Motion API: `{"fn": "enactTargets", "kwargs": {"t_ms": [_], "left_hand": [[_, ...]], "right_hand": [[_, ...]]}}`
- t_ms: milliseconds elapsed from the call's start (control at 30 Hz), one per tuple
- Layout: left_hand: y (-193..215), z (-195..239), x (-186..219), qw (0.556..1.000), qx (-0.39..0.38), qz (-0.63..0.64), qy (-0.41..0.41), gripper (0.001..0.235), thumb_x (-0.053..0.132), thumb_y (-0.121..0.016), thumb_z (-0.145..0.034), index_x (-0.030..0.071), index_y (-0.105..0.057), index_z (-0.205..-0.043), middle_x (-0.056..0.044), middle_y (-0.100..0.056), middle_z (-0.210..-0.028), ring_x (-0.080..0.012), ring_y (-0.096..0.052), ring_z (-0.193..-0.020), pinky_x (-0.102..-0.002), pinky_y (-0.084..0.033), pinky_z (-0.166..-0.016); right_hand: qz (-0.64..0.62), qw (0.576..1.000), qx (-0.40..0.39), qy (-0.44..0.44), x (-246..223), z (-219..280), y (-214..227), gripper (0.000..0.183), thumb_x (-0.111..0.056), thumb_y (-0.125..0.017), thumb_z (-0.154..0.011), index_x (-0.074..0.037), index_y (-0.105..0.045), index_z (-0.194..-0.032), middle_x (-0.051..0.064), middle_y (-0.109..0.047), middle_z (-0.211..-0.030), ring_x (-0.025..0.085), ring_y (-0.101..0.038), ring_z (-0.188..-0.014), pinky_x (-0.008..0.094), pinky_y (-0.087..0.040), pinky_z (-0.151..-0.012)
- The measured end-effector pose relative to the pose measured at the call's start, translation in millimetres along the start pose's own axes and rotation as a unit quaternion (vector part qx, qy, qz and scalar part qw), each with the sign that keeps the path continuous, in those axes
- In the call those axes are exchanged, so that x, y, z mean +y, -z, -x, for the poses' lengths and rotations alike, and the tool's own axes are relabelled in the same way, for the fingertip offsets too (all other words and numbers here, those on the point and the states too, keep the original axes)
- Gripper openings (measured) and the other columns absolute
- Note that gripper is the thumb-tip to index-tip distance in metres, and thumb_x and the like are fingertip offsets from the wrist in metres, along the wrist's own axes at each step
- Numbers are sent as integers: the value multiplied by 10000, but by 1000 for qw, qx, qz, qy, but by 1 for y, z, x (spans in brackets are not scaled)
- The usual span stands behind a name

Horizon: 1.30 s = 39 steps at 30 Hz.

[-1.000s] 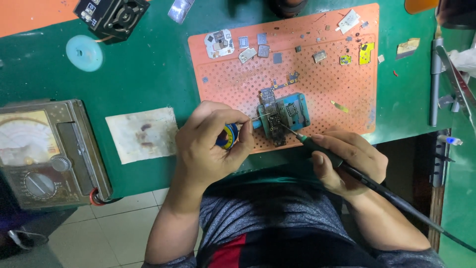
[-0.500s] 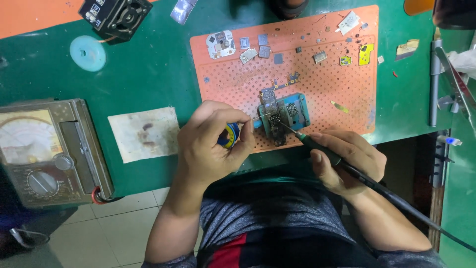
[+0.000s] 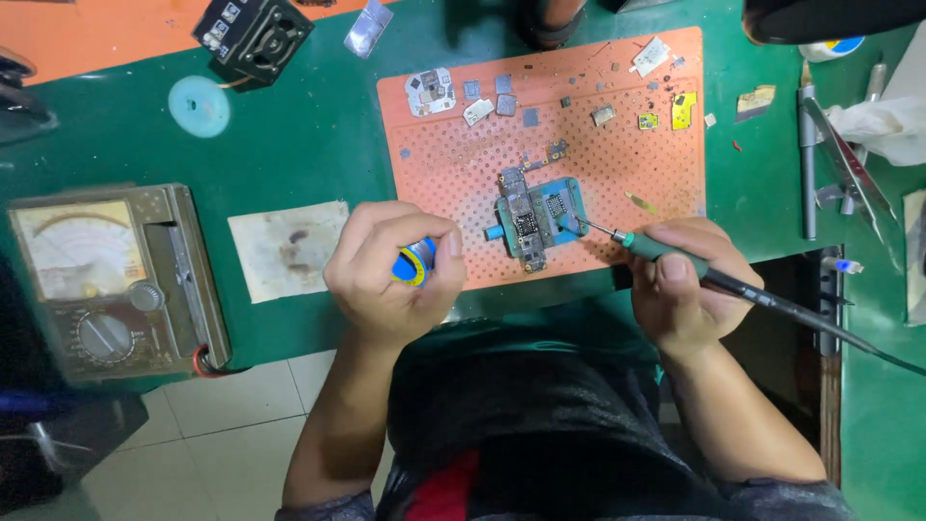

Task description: The person applies flux to a circuit board held in a vise, then uses a soldering iron and solder wire to solder components on the board. The person repeatedly applies solder to various points on the circuit board while holding the solder spool.

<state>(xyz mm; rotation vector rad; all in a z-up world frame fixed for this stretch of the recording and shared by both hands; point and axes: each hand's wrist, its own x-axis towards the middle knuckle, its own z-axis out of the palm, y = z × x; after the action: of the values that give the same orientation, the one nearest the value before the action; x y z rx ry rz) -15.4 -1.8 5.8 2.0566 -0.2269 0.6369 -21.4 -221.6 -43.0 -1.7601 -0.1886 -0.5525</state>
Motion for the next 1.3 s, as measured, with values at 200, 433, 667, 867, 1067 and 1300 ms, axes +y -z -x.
{"fn": "enactTargets", "kwargs": {"t_ms": [200, 433, 667, 867, 1067, 1300], "left_hand": [[25, 10, -10, 994, 46, -92, -22, 31, 56, -604, -775, 77, -621, -790, -25, -553, -683, -230, -577, -637, -306, -472, -635], [57, 23, -23, 937, 32, -348, -28, 73, 173, -591, -883, 107, -605, -855, -14, -584, -840, -209, -549, -801, -313, -357, -765], [52, 31, -21, 938, 81, -331, -66, 182, 213, -629, -839, 76, -605, -957, -67, -571, -1030, -236, -537, -900, -349, -341, -871], [33, 27, 18, 975, -34, -217, -39, 133, 171, -630, -780, 62, -630, -856, -87, -583, -983, -246, -532, -891, -356, -341, -816], [10, 25, 24, 953, -179, -244, 6, 414, 388, -644, -704, 152, -564, -1036, -7, -505, -1123, -218, -479, -971, -373, -219, -739], [7, -9, 23, 939, -281, -194, 33, 629, 326, -591, -670, 98, -389, -1221, -44, -402, -1257, -223, -398, -1100, -385, -222, -769]], "right_hand": [[-202, 979, -9, 2, 8, -11, -5, 252, -98, -544, -777, 154, -535, -778, 161, -445, -581, 88, -379, -326, 190, -356, -310], [-195, 981, -17, 14, 1, -11, -4, 232, -77, -561, -789, 155, -557, -785, 151, -454, -580, 86, -399, -332, 197, -352, -321], [-125, 990, -51, 30, -19, -12, 9, 212, -91, -602, -764, 119, -600, -792, 141, -494, -594, 71, -413, -413, 216, -369, -377], [-96, 993, -43, -59, -8, -10, 39, 299, -225, -538, -845, 63, -551, -920, 179, -511, -755, 172, -490, -482, 220, -392, -465], [-82, 994, -64, -44, 1, -9, 34, 315, -224, -534, -857, 85, -540, -919, 175, -484, -692, 183, -479, -460, 233, -361, -444], [-102, 991, -56, -70, 6, -11, 34, 328, -240, -543, -854, 79, -530, -931, 153, -457, -676, 177, -466, -457, 236, -352, -430]]}}
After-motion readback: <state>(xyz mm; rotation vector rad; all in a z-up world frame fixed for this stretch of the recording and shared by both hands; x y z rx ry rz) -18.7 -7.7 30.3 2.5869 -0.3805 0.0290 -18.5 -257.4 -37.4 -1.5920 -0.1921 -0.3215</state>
